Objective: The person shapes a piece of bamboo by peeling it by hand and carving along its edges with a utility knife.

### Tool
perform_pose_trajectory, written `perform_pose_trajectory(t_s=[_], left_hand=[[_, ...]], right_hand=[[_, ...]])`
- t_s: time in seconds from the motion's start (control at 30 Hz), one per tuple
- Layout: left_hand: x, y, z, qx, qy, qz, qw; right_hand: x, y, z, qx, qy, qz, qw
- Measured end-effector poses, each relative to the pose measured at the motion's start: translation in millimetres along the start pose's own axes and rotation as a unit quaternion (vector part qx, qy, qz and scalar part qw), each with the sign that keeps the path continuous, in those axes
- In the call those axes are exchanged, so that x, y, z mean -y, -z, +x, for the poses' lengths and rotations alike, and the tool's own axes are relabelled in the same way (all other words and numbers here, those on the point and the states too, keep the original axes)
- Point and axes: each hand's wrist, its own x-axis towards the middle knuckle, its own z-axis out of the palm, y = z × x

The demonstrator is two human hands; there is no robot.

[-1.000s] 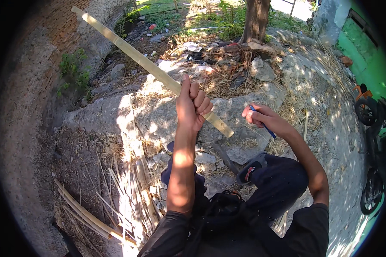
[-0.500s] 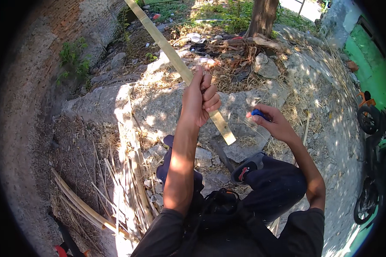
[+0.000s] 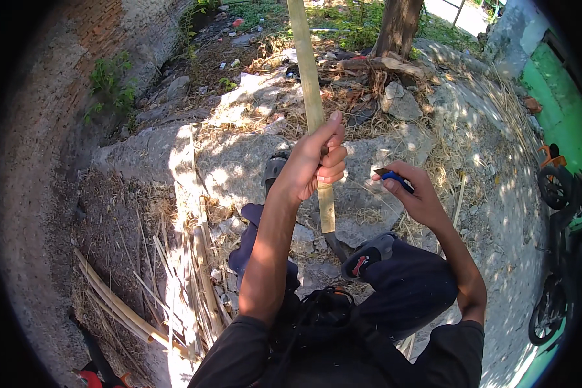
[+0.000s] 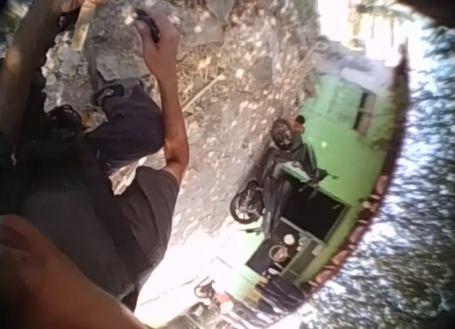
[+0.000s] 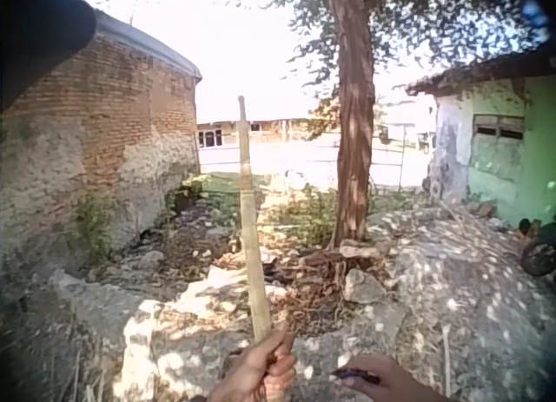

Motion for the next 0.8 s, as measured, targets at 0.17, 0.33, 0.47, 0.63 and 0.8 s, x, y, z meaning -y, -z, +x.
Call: perform_pose_trajectory(t_s=[0.17,0.33,0.47,0.63,0.8], left_hand=[[5.6,-2.6,4.2,-0.088,-0.039,0.085,0.992],[11.8,-1.4,8.0,-0.148,-0.074,0.134,0.977],[19.4,-14.6,6.5,-0.075,-0.084,0.068,0.991],[26.0,-10.7,11.7,0.021,-0.115,-0.025,0.993],[12.8,-3.8,7.9,0.066,-0.154,-0.153,0.974]], right_hand=[[10.1,12.8,1.7,0.022,-0.054,0.024,0.998],[3.0,4.9,-1.4,-0.086,-0.114,0.259,0.955],[0.5,0.9,-4.6,-0.057,-0.179,0.181,0.965],[6.4,-9.2,-0.2,0.011,-0.169,0.072,0.983],[10.8,-7.2,0.2,0.102,-0.199,0.054,0.973]])
